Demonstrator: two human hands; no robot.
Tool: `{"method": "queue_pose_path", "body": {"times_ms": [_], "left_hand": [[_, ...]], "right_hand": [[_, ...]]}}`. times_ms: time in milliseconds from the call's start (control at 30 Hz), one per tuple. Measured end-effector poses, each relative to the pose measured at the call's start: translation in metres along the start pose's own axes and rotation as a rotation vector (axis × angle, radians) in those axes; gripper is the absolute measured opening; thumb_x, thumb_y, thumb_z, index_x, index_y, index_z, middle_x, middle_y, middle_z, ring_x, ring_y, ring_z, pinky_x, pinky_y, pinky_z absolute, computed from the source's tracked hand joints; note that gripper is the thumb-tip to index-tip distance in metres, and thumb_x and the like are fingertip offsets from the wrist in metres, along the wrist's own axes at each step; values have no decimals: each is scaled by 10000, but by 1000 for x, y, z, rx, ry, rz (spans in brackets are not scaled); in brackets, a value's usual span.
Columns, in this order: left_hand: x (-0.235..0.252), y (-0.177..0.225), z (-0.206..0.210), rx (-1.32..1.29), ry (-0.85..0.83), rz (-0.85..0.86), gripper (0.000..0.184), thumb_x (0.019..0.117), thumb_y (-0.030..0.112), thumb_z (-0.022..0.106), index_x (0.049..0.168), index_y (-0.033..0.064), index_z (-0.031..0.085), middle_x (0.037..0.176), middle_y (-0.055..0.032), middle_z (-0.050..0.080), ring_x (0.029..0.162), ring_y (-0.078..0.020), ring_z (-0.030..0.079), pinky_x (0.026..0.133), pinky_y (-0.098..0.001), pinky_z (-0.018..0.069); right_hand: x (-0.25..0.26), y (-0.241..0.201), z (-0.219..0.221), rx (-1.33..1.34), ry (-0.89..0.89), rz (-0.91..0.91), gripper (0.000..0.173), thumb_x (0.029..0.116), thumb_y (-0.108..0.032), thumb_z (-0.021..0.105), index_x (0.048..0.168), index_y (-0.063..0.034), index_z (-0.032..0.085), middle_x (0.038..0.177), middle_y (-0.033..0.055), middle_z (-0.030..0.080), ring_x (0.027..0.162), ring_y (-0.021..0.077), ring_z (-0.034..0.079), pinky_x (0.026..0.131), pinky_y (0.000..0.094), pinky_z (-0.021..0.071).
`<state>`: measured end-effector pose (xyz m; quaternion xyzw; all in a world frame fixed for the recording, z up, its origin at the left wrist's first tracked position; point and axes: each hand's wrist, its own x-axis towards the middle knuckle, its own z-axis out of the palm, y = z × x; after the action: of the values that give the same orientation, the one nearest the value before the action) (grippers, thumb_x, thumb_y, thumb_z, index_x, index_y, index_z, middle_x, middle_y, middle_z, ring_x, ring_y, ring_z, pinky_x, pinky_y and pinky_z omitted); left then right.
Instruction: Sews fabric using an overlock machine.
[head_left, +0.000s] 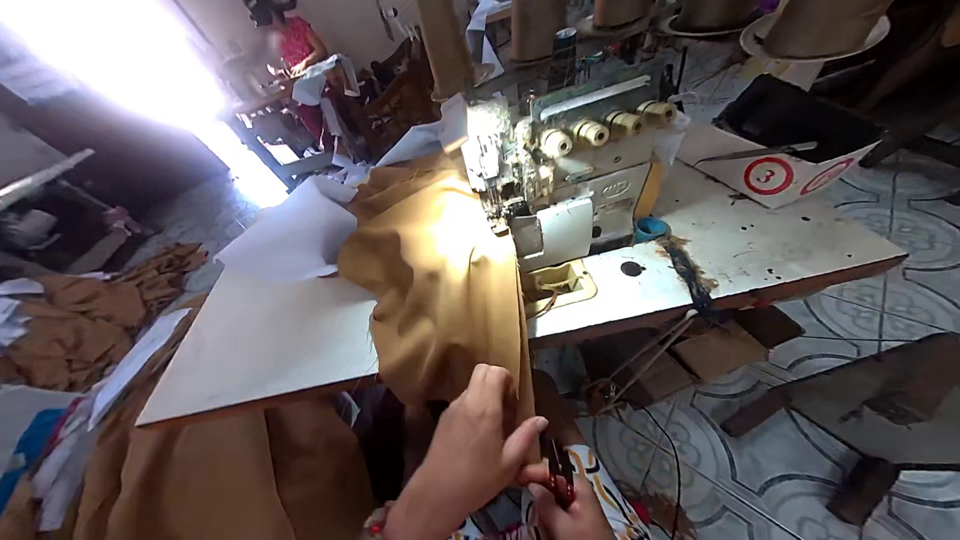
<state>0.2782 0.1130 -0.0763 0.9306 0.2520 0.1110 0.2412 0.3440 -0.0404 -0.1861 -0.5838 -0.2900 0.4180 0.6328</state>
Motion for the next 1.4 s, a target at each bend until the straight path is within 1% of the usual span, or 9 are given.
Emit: {"method": "queue_pose_path", "body": {"times_ms": [300,400,467,600,767,867,1000,1333,1400], "left_hand": [[-77,-12,72,-357,48,-254,229,956,82,533,1138,-24,620,965,-132,697,845,-176,693,776,-342,578],[-114,-35,87,-457,-19,-382,246,939,51,555,1138,-12,684,1022,-119,729,919,-168,718,851,-372,594],[-133,-39,79,-459,178,-339,206,937,12,516,1033,-24,695,961,-82,713,879,-109,686,816,-318,573],[-154,-5,18,-392,547,99,223,1070,186,419,1061,182,641,1035,100,640,1013,49,604,926,-158,503],[-157,58,9,-275,201,287,175,1014,86,563,1121,33,691,933,-102,701,865,-123,676,788,-214,555],[-148,44,55,-93,57,320,279,904,31,629,1157,46,747,912,-94,729,823,-178,718,742,-272,597],[-141,31,72,-23,25,368,295,884,45,615,1135,74,768,827,-69,691,707,-176,688,616,-280,579],[-100,21,41,-151,-301,383,205,946,70,650,1099,92,784,965,-88,769,800,-243,757,640,-455,610],[-53,10,7,-24,-90,336,178,973,192,646,1069,127,781,991,-33,759,877,-174,737,746,-413,623]], "right_hand": [[-24,-5,-18,34,11,-81,206,898,14,593,1058,-19,719,877,-31,735,546,-12,592,514,179,535],[-25,-6,-13,144,94,12,407,868,35,639,1250,-1,504,746,-19,650,495,68,601,466,244,556],[-24,-6,-14,200,99,78,576,892,17,613,1406,27,354,777,0,621,510,88,605,469,258,565],[-29,-4,-17,231,14,87,73,981,-48,528,950,-82,584,565,-87,551,436,35,537,473,231,545],[-41,-17,-18,192,-36,0,193,985,-45,509,874,-177,596,615,-149,603,510,-38,562,507,162,512],[-45,-22,-21,146,21,38,189,971,-14,475,920,-145,602,700,-136,635,614,-47,608,599,161,537],[-47,-22,-27,113,41,99,183,1036,-172,439,876,-207,522,594,-171,482,455,-73,430,436,123,393],[-42,-15,-48,-99,-176,-88,137,996,-92,548,932,-24,648,717,-87,627,645,-78,597,623,132,522],[-36,-19,-47,-50,-158,-26,133,990,-65,538,903,-41,636,678,-84,616,587,-40,595,570,173,535]]}}
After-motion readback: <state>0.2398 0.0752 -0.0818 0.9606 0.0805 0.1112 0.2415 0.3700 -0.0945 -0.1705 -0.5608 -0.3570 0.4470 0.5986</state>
